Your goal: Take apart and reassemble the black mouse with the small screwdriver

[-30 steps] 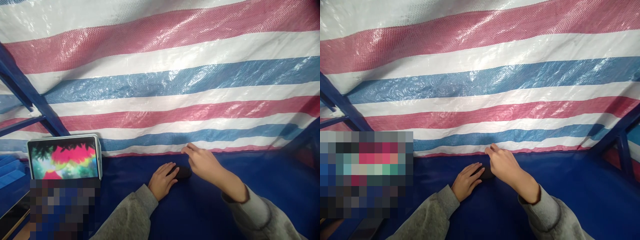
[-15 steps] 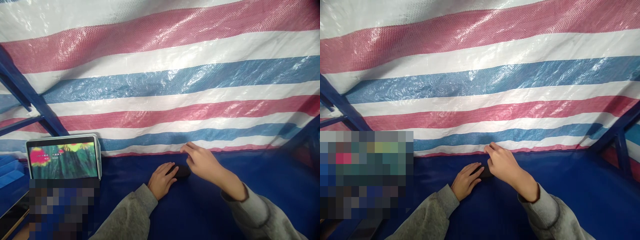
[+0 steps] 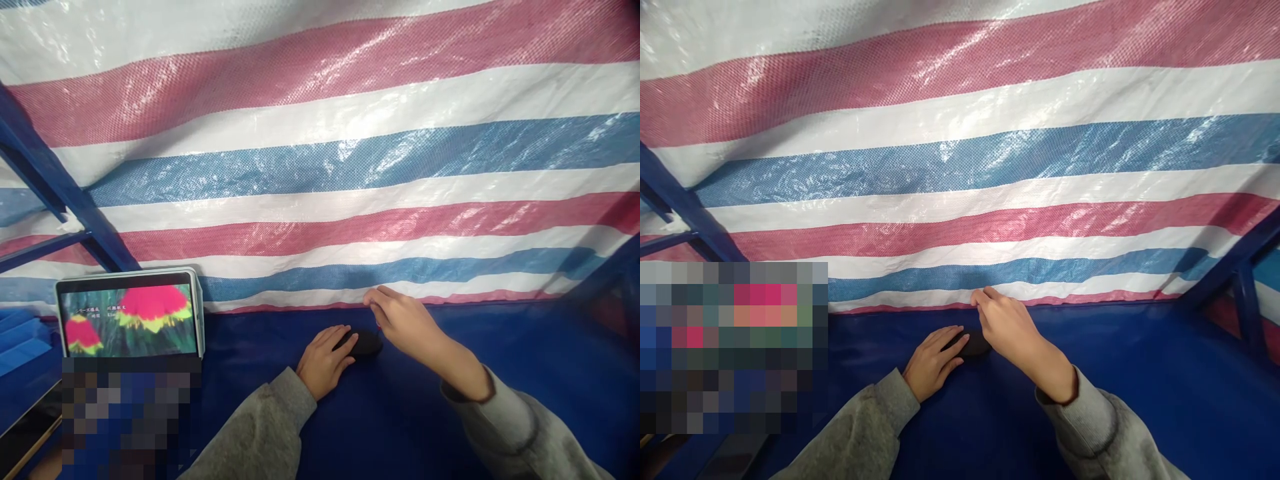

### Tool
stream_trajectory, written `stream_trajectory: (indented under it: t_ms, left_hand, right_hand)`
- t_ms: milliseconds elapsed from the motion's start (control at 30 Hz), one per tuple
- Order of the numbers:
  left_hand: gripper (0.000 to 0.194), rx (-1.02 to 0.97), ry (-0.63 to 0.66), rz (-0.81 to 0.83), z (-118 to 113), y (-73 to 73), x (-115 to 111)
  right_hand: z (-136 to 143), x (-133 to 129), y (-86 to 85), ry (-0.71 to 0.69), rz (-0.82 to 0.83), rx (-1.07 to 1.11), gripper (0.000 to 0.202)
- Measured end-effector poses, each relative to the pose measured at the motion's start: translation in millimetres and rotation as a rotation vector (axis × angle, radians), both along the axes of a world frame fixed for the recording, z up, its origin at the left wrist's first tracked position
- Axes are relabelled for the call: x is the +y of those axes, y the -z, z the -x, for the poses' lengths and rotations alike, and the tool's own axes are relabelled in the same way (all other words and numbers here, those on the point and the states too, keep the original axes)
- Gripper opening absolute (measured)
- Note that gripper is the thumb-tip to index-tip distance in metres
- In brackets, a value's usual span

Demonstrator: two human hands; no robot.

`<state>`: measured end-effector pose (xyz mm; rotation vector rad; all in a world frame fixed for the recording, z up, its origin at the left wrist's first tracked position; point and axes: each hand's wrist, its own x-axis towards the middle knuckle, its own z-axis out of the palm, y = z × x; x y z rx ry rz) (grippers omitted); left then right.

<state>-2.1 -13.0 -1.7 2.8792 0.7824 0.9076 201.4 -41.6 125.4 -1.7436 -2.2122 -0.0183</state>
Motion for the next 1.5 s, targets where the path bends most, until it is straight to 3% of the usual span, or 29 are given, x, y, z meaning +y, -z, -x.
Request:
stream_trajectory:
  t_ms: [633,933,1100,1500]
  left_hand:
    - [0.039,0.013,-0.002,0.01,-0.4,-5.2,-1.0]
    - [0.039,0.018,0.003,0.009,-0.4,-5.7,-1.9]
    - [0.039,0.015,-0.003,0.006,-0.6,-4.4,-1.0]
    - [0.039,0.006,0.001,0.01,-0.3,-1.4,-0.3]
  right_hand:
    - [-0.3,-1.3,-1.4,-0.055,0.021,-0.029,0.034]
    - [1.8,-1.2,0.1,-0.063,-0.023,-0.074,0.028]
    - [2.2,0.4,1.1,0.011,-0.019,-0.028,0.023]
    - [1.4,3.9,7.3,-0.041,0.021,0.108,0.02]
